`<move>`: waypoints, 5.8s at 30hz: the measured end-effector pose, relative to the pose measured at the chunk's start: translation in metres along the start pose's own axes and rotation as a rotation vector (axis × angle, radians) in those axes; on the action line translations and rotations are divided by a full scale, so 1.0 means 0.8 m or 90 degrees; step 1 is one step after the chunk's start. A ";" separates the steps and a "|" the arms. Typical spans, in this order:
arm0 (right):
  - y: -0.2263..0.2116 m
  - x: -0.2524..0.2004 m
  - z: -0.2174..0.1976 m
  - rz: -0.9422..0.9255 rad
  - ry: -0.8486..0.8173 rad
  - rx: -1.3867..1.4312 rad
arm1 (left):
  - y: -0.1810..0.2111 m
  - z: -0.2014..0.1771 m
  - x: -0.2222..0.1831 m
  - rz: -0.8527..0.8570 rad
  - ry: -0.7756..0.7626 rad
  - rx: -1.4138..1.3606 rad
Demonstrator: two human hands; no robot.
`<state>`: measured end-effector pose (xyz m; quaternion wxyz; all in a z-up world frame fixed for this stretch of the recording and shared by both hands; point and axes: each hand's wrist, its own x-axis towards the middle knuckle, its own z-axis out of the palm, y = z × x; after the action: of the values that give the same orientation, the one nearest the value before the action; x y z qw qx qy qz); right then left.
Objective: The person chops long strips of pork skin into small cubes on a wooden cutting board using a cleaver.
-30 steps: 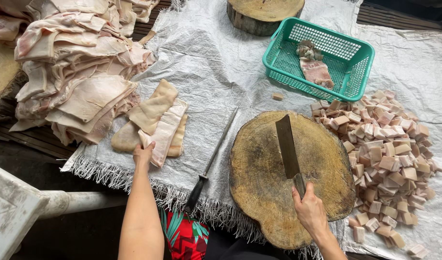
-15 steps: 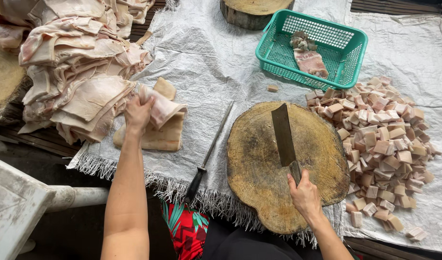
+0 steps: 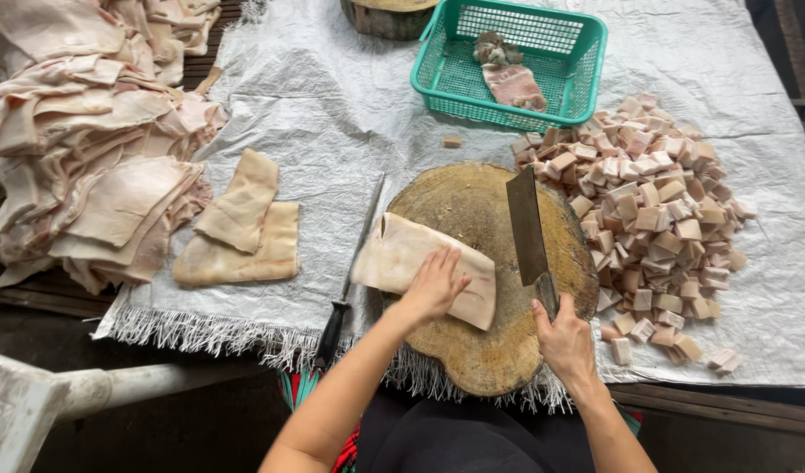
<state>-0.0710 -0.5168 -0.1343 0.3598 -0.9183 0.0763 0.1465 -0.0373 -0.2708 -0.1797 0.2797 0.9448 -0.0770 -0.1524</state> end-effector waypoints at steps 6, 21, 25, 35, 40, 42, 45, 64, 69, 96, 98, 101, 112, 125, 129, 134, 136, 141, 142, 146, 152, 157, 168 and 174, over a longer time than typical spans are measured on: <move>0.025 0.013 0.003 0.046 -0.034 -0.061 | -0.035 0.020 0.004 -0.276 -0.001 0.175; 0.018 0.005 0.003 0.065 -0.034 -0.003 | -0.097 0.004 -0.057 -0.145 0.058 0.201; 0.013 0.002 -0.002 0.086 -0.042 0.017 | -0.098 -0.011 -0.039 -0.070 0.036 0.263; 0.015 0.002 0.002 0.090 -0.055 0.000 | -0.186 0.029 0.021 0.032 0.311 0.223; 0.010 0.000 -0.004 0.085 -0.049 0.027 | -0.150 -0.062 -0.013 -0.142 0.384 -0.151; 0.009 0.000 -0.006 0.084 -0.051 0.032 | -0.153 -0.098 -0.048 -0.294 0.387 -0.377; 0.006 -0.001 -0.006 0.098 -0.061 0.029 | -0.196 -0.141 -0.121 -0.195 0.495 -0.762; 0.020 0.009 0.006 0.104 -0.052 -0.018 | -0.380 -0.129 -0.584 -0.713 1.154 -0.480; 0.026 0.008 0.019 0.013 -0.043 -0.054 | -0.471 -0.201 -0.405 -0.466 1.055 -0.605; -0.024 0.034 0.076 0.088 -0.115 -0.093 | -0.464 -0.291 0.000 -0.341 0.525 -0.096; -0.024 0.034 0.074 0.072 -0.105 -0.084 | -0.367 -0.345 -0.022 -0.315 0.456 -0.107; -0.025 0.032 0.069 0.059 -0.098 -0.079 | -0.244 -0.395 -0.045 -0.243 0.386 -0.177; 0.003 0.002 0.013 0.035 -0.022 0.005 | -0.166 -0.134 0.045 -0.229 0.078 0.232; 0.003 0.002 -0.003 0.122 -0.057 0.056 | -0.012 0.057 -0.017 -0.071 -0.033 0.262; 0.004 -0.004 -0.003 0.128 -0.047 0.095 | -0.053 0.088 0.002 0.048 0.332 0.459; 0.013 -0.003 -0.001 0.112 -0.051 0.123 | -0.059 -0.024 0.001 -0.128 0.304 -0.095; 0.018 -0.002 -0.005 0.104 -0.052 0.190 | -0.051 -0.099 -0.005 -0.154 0.328 -0.159; 0.043 -0.020 -0.021 0.103 -0.007 0.265 | 0.026 -0.215 -0.018 0.043 0.413 -0.058; 0.048 -0.023 -0.026 0.113 0.005 0.273 | 0.043 -0.227 -0.023 0.072 0.420 -0.075; 0.061 -0.040 -0.051 0.138 0.058 0.286 | 0.092 -0.229 -0.029 0.109 0.302 -0.391; 0.059 -0.058 -0.077 0.154 0.094 0.259 | 0.052 -0.098 -0.004 -0.057 0.316 -0.599; 0.047 -0.068 -0.069 0.119 0.077 0.189 | -0.043 0.025 0.015 -0.259 0.208 -0.745; 0.055 -0.085 0.010 -0.057 0.002 -0.066 | -0.092 0.036 -0.032 -0.232 0.141 -0.693; 0.034 -0.073 -0.004 -0.151 0.078 -0.069 | -0.058 0.003 -0.033 -0.221 0.318 -0.158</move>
<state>-0.1324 -0.5367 -0.1307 0.3189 -0.9462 -0.0192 0.0505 -0.0603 -0.2275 -0.2009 0.3727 0.9108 0.1752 0.0303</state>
